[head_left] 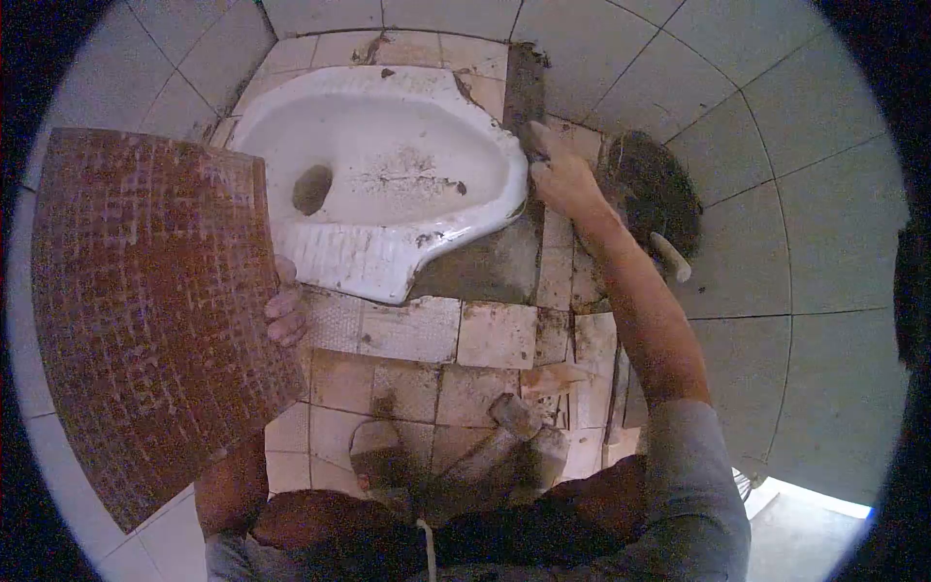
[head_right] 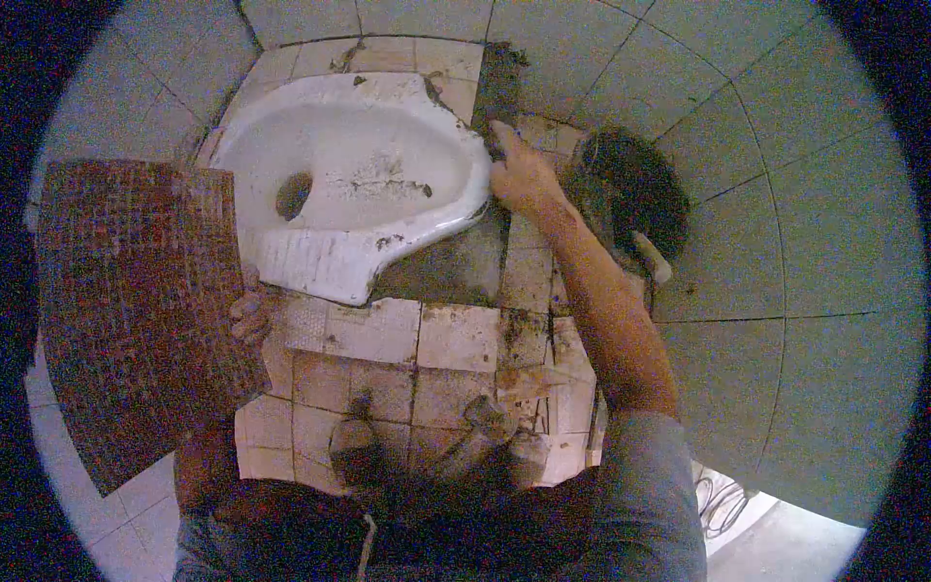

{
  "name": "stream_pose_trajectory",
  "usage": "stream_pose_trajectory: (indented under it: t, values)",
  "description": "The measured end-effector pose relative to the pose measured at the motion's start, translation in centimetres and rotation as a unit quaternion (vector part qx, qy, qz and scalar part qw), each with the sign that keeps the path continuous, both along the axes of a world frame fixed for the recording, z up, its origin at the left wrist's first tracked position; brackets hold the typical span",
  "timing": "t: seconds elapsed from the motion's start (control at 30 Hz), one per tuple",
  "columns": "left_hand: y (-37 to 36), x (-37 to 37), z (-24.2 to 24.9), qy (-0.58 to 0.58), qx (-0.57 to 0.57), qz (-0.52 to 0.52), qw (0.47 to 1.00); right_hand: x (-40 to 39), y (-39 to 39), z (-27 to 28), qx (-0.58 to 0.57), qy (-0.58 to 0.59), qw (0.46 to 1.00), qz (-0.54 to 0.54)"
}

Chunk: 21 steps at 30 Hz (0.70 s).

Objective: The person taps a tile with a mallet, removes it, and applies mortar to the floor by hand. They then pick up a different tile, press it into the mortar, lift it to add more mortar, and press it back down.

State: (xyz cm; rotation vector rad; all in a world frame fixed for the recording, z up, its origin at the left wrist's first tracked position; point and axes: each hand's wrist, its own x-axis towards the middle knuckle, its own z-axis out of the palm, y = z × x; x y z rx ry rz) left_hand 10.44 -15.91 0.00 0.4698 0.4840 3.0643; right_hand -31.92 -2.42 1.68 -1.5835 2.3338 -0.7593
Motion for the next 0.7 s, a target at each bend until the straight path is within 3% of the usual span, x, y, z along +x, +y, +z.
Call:
stream_pose_trajectory:
  t: [0.13, 0.23, 0.33, 0.43, 0.57, 0.63, 0.7]
  values:
    - [0.0, 0.0, -0.1, 0.006, 0.002, -0.012, 1.0, 0.3, 1.3, -0.6, -0.022, 0.087, 0.995, 0.042]
    - [-0.1, -0.2, 0.0, 0.014, 0.004, -0.012, 1.0, 2.2, 3.0, 0.8, 0.045, 0.012, 0.999, -0.004]
    - [0.3, -0.2, -0.2, 0.02, 0.006, -0.017, 1.0, 3.9, 4.0, 2.3, 0.115, 0.015, 0.993, -0.014]
    - [0.3, -0.5, 0.1, 0.025, 0.013, -0.019, 0.999, 3.9, 4.8, 1.4, 0.096, 0.071, 0.992, 0.027]
    - [0.4, -0.2, 0.7, -0.011, -0.011, -0.009, 1.0, 4.9, 5.2, 1.8, 0.149, 0.02, 0.988, -0.022]
    - [0.3, 0.0, 0.3, -0.007, -0.014, -0.009, 1.0, 4.7, 5.9, 0.6, 0.046, 0.046, 0.997, 0.029]
    - [0.5, -0.1, 0.1, 0.0, -0.012, -0.01, 1.0, 5.2, 5.8, 1.6, 0.096, 0.037, 0.995, 0.008]
